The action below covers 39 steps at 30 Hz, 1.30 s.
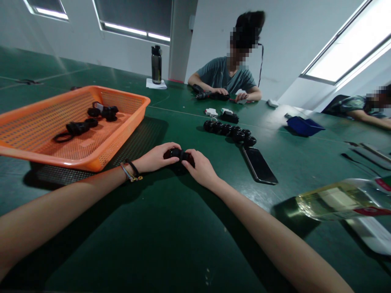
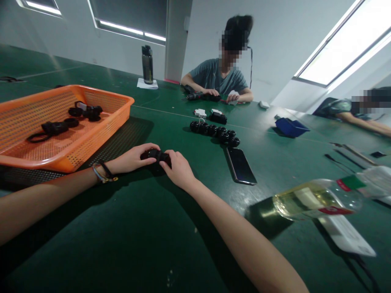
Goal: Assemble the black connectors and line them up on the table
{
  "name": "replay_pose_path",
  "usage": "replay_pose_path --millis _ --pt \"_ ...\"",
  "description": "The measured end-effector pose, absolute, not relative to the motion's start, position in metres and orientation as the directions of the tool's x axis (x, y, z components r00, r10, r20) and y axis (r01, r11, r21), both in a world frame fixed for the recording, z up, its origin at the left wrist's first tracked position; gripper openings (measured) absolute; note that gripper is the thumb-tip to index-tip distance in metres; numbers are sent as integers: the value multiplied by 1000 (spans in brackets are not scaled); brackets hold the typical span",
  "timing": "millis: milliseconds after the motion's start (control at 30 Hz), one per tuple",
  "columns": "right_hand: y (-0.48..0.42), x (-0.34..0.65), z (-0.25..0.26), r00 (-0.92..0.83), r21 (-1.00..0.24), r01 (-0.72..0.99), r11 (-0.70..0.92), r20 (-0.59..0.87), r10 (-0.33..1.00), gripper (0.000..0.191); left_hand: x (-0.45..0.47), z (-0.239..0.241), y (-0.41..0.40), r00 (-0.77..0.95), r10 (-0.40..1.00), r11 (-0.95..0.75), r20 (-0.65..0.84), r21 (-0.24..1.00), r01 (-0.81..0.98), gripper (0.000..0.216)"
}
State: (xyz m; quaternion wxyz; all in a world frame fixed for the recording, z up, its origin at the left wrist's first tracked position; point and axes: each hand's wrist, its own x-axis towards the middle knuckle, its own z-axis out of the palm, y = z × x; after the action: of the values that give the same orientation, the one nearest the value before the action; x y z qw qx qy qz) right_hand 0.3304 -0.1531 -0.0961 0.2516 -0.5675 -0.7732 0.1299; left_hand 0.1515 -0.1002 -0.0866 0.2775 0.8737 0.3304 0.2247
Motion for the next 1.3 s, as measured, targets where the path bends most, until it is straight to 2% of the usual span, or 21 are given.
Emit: replay_pose_path --millis 1300 --pt "-152 330 -97 -240 -464 819 337 256 936 26 152 -86 -102 677 703 -640 217 609 468 39"
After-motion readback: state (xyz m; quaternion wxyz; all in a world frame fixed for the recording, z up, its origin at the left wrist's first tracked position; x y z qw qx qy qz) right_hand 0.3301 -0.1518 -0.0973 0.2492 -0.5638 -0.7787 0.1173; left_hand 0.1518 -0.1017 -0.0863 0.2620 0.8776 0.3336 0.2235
